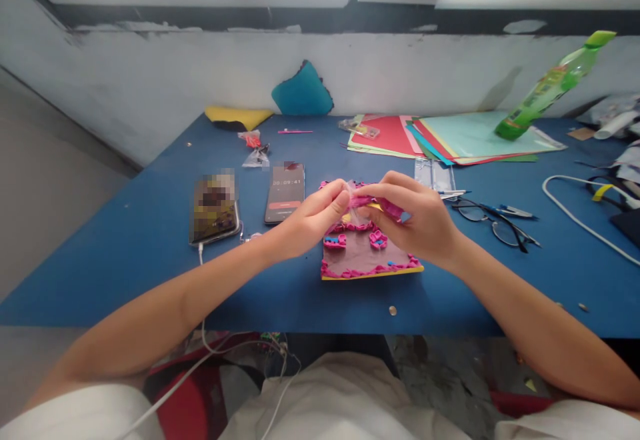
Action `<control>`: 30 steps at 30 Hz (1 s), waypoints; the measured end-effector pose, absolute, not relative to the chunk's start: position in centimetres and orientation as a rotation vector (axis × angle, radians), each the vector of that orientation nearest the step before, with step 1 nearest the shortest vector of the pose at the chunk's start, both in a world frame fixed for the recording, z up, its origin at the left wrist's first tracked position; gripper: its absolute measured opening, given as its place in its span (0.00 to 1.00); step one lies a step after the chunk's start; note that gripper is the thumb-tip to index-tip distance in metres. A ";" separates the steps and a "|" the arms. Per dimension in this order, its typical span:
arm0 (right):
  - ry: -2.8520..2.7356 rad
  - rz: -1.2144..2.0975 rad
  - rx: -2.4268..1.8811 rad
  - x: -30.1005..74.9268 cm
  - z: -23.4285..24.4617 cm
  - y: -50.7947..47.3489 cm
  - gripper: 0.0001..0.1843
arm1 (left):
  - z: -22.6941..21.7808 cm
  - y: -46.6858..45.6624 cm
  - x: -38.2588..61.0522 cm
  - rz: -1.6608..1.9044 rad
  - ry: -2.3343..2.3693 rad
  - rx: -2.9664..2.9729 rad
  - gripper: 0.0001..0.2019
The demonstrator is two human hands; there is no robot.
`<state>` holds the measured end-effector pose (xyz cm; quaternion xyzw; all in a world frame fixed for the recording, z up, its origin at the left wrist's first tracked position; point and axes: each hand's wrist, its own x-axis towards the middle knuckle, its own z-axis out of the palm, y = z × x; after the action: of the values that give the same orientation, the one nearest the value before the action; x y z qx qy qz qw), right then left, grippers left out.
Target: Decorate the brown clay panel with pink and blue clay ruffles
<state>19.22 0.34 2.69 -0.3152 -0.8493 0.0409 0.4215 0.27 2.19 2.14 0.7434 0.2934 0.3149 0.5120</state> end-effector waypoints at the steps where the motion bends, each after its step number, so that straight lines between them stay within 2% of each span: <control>1: -2.131 0.091 -0.776 19.3 2.5 0.4 0.05 | 2.1 2.1 0.3 0.750 0.708 1.794 0.18; 8: -2.193 0.064 -0.695 19.1 2.4 0.1 0.03 | 2.5 1.7 0.4 0.685 0.706 1.780 0.20; 15: -1.426 0.371 -0.964 20.8 3.4 1.9 0.19 | 2.7 2.7 0.1 0.894 0.720 1.684 0.18; 17: -1.439 0.516 -1.009 20.9 3.7 2.0 0.19 | 2.5 2.9 0.1 0.860 0.702 1.673 0.17; 20: -1.546 0.738 -1.018 20.4 3.8 1.6 0.11 | 2.1 3.0 0.2 0.769 0.718 1.728 0.17; 22: -1.592 0.827 -0.973 20.0 3.8 1.2 0.12 | 1.8 3.1 0.3 0.751 0.744 1.803 0.18; 28: -1.726 0.794 -0.925 19.3 3.7 0.2 0.20 | 1.9 2.8 0.5 0.762 0.857 2.042 0.11; 30: -1.763 0.746 -0.930 19.2 3.6 0.0 0.19 | 1.9 2.6 0.5 0.762 0.927 2.112 0.11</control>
<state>19.17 -0.03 3.61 -0.3822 -0.7244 0.3063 0.4851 0.55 2.57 1.92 0.8150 0.3576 0.2941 0.3485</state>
